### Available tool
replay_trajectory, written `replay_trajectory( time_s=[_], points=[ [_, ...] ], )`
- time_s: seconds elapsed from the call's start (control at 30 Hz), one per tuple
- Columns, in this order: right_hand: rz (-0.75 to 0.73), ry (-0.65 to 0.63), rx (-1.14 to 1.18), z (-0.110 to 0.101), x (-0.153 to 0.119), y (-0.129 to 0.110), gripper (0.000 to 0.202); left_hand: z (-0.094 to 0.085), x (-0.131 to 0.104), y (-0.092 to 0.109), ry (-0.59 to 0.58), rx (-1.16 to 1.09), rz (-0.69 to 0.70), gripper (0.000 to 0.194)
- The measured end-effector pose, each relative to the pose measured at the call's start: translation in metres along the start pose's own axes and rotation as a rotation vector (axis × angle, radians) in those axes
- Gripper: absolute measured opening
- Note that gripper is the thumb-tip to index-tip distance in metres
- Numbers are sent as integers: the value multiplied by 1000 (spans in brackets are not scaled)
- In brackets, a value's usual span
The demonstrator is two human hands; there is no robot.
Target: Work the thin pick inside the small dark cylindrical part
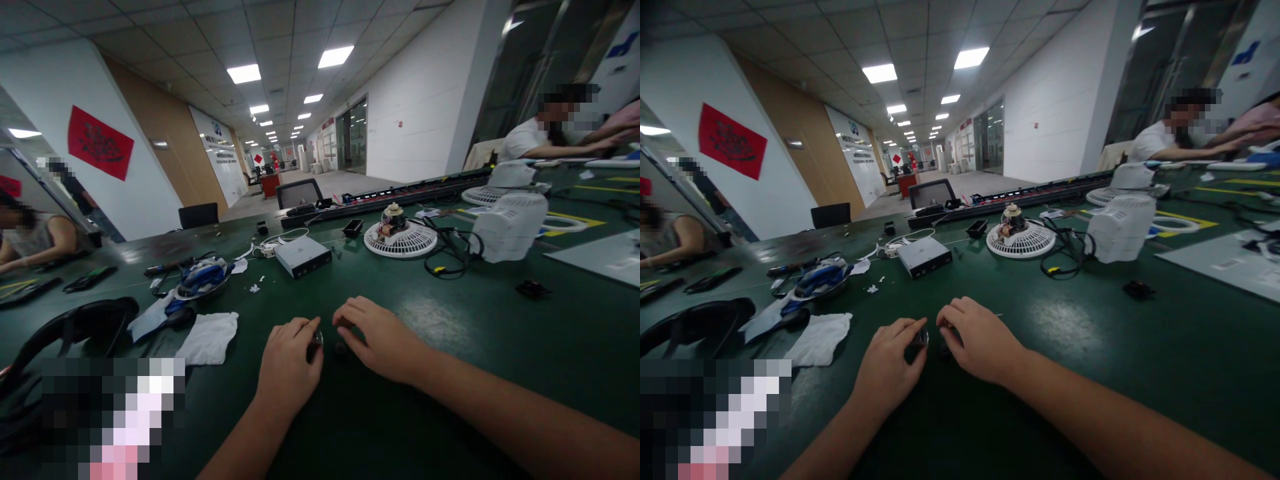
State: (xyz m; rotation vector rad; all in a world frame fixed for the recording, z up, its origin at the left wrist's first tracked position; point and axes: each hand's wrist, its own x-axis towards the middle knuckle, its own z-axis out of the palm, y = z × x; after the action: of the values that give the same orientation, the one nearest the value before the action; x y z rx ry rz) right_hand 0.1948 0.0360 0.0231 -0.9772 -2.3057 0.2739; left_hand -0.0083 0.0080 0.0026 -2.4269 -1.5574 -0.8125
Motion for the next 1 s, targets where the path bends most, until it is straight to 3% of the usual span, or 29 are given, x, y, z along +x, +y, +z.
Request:
replay_trajectory(
  time_s=[0.1, 0.2, 0.33, 0.43, 0.67, 1.0],
  points=[
    [62, -206, -47, 4, 0, 4, 19, 1, 0, -1, 20, -12, -26, 41],
    [56, -269, -46, 7, -1, 6, 14, 0, 0, -2, 118, -62, -44, 39],
    [79, -177, -16, 9, -2, 7, 18, -4, 0, -1, 313, -227, -45, 33],
    [44, -63, 15, 8, -1, 6, 19, -5, -1, -1, 362, -294, 14, 34],
    [-195, 237, 110, -2, 1, 1, 16, -1, -2, -4, 323, -283, 92, 43],
    [-251, 237, 228, 1, -3, -2, 13, -6, 3, 1, 244, -316, 286, 31]
  ],
)
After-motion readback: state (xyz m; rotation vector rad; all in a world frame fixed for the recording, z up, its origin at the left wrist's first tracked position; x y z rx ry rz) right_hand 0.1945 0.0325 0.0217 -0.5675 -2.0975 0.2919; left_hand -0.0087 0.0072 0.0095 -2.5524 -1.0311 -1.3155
